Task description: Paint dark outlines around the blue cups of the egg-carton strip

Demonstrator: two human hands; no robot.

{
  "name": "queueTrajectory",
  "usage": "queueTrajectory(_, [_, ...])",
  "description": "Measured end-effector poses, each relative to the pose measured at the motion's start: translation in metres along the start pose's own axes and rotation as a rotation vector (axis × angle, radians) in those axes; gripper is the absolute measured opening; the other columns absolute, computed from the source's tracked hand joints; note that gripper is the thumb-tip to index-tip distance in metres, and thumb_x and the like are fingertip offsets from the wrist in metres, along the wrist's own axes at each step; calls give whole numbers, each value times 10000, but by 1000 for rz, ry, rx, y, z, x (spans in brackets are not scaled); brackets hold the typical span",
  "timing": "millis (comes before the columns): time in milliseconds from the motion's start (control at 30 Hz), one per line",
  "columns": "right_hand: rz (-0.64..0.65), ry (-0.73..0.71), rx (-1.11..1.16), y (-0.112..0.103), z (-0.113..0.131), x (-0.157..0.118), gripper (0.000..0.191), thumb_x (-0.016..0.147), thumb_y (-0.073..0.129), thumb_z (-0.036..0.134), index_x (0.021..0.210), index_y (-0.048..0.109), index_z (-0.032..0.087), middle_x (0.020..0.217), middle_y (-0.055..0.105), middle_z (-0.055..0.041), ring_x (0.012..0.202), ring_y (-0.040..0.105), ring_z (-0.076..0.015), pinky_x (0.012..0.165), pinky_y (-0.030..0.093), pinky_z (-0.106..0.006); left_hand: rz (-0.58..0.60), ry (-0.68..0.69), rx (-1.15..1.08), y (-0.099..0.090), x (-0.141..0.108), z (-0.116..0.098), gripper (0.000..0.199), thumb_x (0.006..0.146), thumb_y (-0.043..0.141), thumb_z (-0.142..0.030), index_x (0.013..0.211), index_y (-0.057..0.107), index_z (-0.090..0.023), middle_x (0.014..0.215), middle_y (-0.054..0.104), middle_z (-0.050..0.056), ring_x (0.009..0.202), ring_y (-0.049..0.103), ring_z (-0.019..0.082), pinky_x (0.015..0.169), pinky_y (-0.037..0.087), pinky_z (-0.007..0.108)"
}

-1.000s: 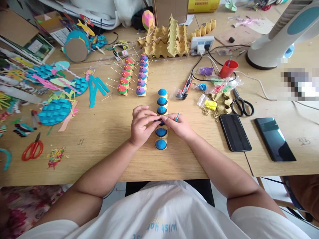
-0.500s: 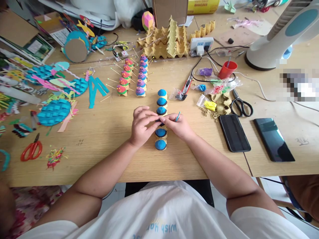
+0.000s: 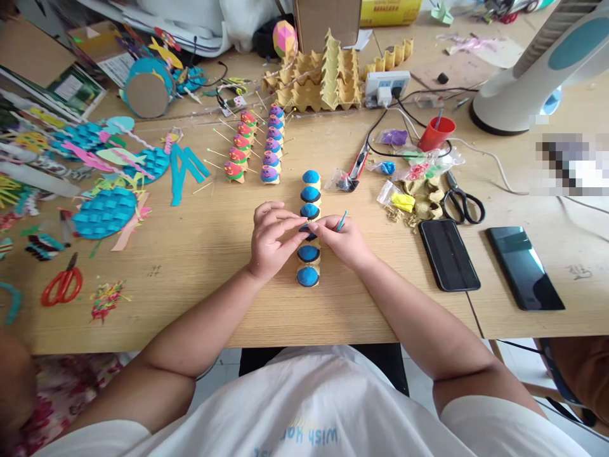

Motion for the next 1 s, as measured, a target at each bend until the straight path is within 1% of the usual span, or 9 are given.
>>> queueTrajectory(133, [-24, 39, -32, -2, -1, -1, 612, 756, 863, 754, 623, 693, 182, 525, 433, 60, 538, 320, -73, 514, 232, -271, -11, 3, -13, -1, 0, 0, 81, 966, 811, -281, 1046, 818, -291, 1016, 798, 17, 1233, 602, 243, 1141, 527, 454])
queueTrajectory(200, [-1, 52, -32, -1, -1, -1, 633, 774, 836, 772, 612, 670, 183, 526, 425, 60, 533, 311, -72, 507, 211, -273, -15, 4, -15, -1, 0, 0, 90, 969, 808, -287, 1056, 826, -302, 1008, 795, 16, 1235, 602, 243, 1137, 527, 456])
queueTrajectory(300, [31, 30, -11, 1, 2, -2, 531, 747, 902, 698, 772, 794, 179, 615, 565, 38, 582, 388, -80, 551, 313, -255, 7, -25, -10, 0, -1, 1, 77, 976, 799, -315, 1039, 841, -324, 1005, 792, 19, 1244, 605, 250, 1136, 524, 471])
queueTrajectory(367, [40, 24, 13, 2, 3, -2, 481, 737, 932, 648, 830, 830, 188, 689, 649, 20, 620, 449, -87, 602, 386, -251, 32, -49, -9, 1, -2, 2, 76, 977, 798, -330, 1038, 843, -327, 1013, 797, 21, 1248, 607, 255, 1141, 519, 482])
queueTrajectory(500, [43, 17, 16, 2, 3, 0, 435, 759, 926, 621, 816, 840, 198, 663, 638, 18, 663, 523, -113, 663, 456, -265, 29, -56, -26, 2, -2, 1, 142, 967, 813, -339, 1103, 825, -302, 1032, 806, 30, 1246, 609, 259, 1151, 514, 491])
queueTrajectory(667, [15, -6, -71, 1, 5, 0, 502, 762, 897, 683, 766, 811, 189, 638, 616, 17, 650, 493, -117, 656, 429, -278, 70, -108, -8, 3, -2, 3, 79, 977, 796, -365, 1012, 841, -309, 1022, 806, 33, 1257, 608, 267, 1160, 505, 511])
queueTrajectory(833, [10, -36, -145, -1, 5, -2, 634, 868, 740, 782, 667, 726, 181, 557, 455, 44, 576, 351, -94, 576, 305, -285, 71, -84, -7, 0, -2, 4, 116, 1007, 754, -381, 1036, 852, -324, 1018, 801, 34, 1254, 600, 262, 1163, 495, 491])
queueTrajectory(900, [35, -32, -97, 0, 4, -2, 574, 862, 775, 748, 764, 778, 182, 601, 526, 36, 603, 418, -95, 595, 339, -272, 61, -78, -5, 0, -2, 4, 121, 1011, 750, -385, 1041, 850, -324, 1015, 796, 32, 1248, 601, 259, 1159, 499, 484])
queueTrajectory(1000, [73, 0, 8, 4, 4, -2, 478, 770, 914, 645, 890, 814, 194, 794, 720, -6, 754, 598, -121, 743, 480, -273, 31, -52, -15, -1, -1, 4, 96, 1002, 769, -348, 1062, 832, -308, 1027, 795, 27, 1244, 599, 248, 1159, 505, 471])
Point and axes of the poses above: each hand's wrist, its own x-axis towards the middle knuckle, its own y-axis out of the palm, z = x × y, the point moved 3 cm from there along x, towards the middle knuckle
